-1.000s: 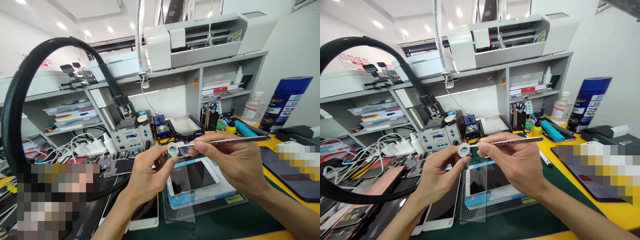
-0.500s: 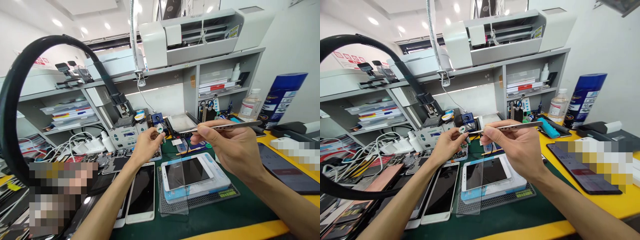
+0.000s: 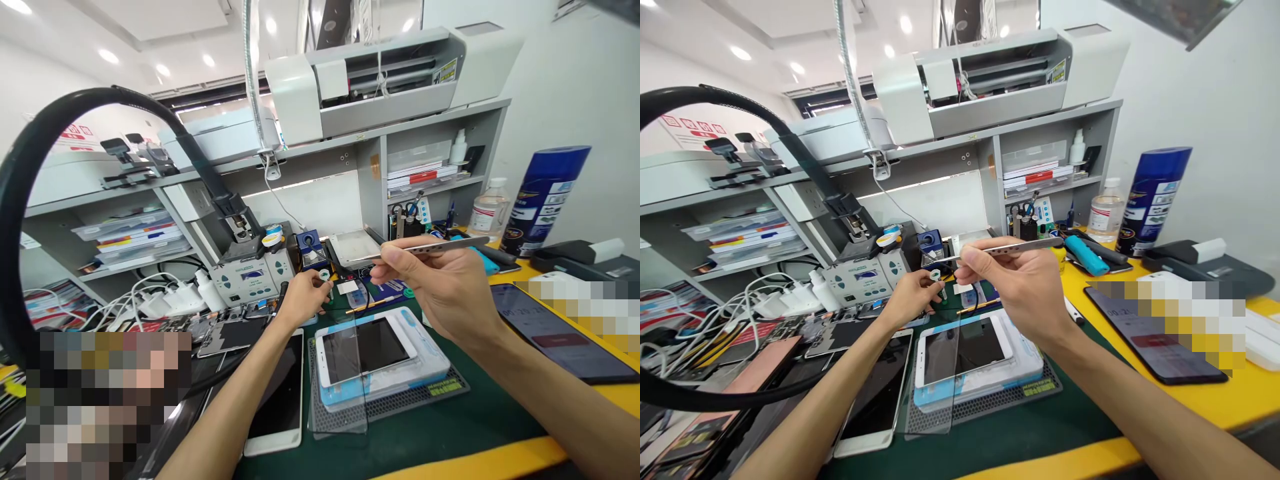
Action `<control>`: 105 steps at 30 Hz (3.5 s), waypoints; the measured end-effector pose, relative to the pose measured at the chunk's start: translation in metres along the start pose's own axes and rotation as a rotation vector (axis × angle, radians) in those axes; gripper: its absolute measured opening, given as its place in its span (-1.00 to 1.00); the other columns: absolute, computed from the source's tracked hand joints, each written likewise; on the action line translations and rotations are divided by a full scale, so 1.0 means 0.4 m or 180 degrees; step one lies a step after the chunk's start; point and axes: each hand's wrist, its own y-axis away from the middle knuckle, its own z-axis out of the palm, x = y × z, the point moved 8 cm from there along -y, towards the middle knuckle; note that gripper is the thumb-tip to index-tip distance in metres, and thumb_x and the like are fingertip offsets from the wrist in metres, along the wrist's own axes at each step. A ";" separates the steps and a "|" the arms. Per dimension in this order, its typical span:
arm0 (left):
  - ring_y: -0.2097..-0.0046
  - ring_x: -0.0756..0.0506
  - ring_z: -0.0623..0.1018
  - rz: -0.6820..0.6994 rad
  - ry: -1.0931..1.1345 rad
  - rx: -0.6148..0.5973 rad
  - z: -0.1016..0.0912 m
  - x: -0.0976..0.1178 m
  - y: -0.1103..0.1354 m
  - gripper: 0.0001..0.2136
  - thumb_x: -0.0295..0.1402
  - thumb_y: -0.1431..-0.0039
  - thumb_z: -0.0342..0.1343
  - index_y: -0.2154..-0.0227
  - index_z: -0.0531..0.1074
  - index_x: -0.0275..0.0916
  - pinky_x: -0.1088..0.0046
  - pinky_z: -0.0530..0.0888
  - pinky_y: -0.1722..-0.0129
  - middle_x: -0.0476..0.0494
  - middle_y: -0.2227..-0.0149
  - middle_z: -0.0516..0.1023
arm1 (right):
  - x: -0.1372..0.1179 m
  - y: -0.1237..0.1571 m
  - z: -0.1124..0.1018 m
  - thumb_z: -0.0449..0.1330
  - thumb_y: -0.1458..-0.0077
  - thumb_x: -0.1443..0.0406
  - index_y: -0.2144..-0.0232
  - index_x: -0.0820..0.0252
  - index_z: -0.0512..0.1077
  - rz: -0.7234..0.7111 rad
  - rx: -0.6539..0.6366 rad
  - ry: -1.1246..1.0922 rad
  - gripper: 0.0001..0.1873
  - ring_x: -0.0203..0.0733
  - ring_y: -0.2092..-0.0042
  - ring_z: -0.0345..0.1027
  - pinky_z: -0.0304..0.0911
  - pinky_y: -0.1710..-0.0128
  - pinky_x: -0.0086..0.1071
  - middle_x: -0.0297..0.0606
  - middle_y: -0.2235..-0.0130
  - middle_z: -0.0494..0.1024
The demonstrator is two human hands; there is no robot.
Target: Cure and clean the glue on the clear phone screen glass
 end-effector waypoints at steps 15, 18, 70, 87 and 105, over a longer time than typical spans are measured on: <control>0.16 -0.12 0.59 -0.0156 -0.0107 -0.0060 -0.010 -0.012 0.009 -0.69 -0.22 -0.34 0.15 -0.04 0.44 -0.28 0.25 0.59 0.21 -0.20 0.05 0.55 | 0.003 -0.004 -0.005 0.43 -0.09 0.22 0.38 0.14 0.66 0.0098 0.0108 -0.0124 -0.89 -0.24 0.37 0.59 0.59 0.30 -0.41 -0.31 0.42 0.66; 0.18 -0.10 0.59 -0.0118 -0.0118 0.0006 -0.017 -0.004 0.012 -0.70 -0.23 -0.34 0.15 -0.03 0.44 -0.28 0.26 0.60 0.23 -0.19 0.07 0.55 | 0.003 -0.002 -0.006 0.43 -0.08 0.22 0.37 0.14 0.66 0.0126 0.0120 -0.0127 -0.88 -0.22 0.38 0.59 0.59 0.31 -0.40 -0.30 0.43 0.66; 0.46 -0.05 0.55 -0.0166 0.3360 0.0072 -0.027 0.040 0.329 -0.75 -0.40 0.01 0.34 0.39 0.33 -0.18 0.48 0.51 0.56 -0.01 0.45 0.54 | 0.137 0.104 0.116 0.43 -0.08 0.27 0.49 0.19 0.59 0.1950 -0.0441 -0.1226 -0.84 -0.08 0.18 0.63 0.53 -0.02 -0.20 -0.37 0.40 0.55; 0.53 -0.02 0.50 -0.0324 0.3551 0.0246 -0.011 0.034 0.347 -0.84 -0.28 -0.01 0.37 0.44 0.52 -0.21 0.45 0.52 0.54 -0.03 0.47 0.53 | 0.130 0.096 0.106 0.35 -0.18 0.26 0.40 0.14 0.57 0.1813 -0.0506 -0.1261 -0.88 -0.05 0.13 0.64 0.53 -0.03 -0.17 -0.32 0.37 0.63; 0.50 0.04 0.47 -0.0485 0.3652 0.0926 -0.045 -0.001 0.342 -0.79 -0.36 0.15 0.41 0.37 0.58 -0.21 0.59 0.47 0.52 0.01 0.46 0.54 | 0.083 0.062 0.051 0.39 -0.13 0.17 0.38 0.18 0.67 0.1195 0.0062 -0.0493 -0.81 -0.25 0.47 0.56 0.55 0.38 -0.48 -0.30 0.47 0.59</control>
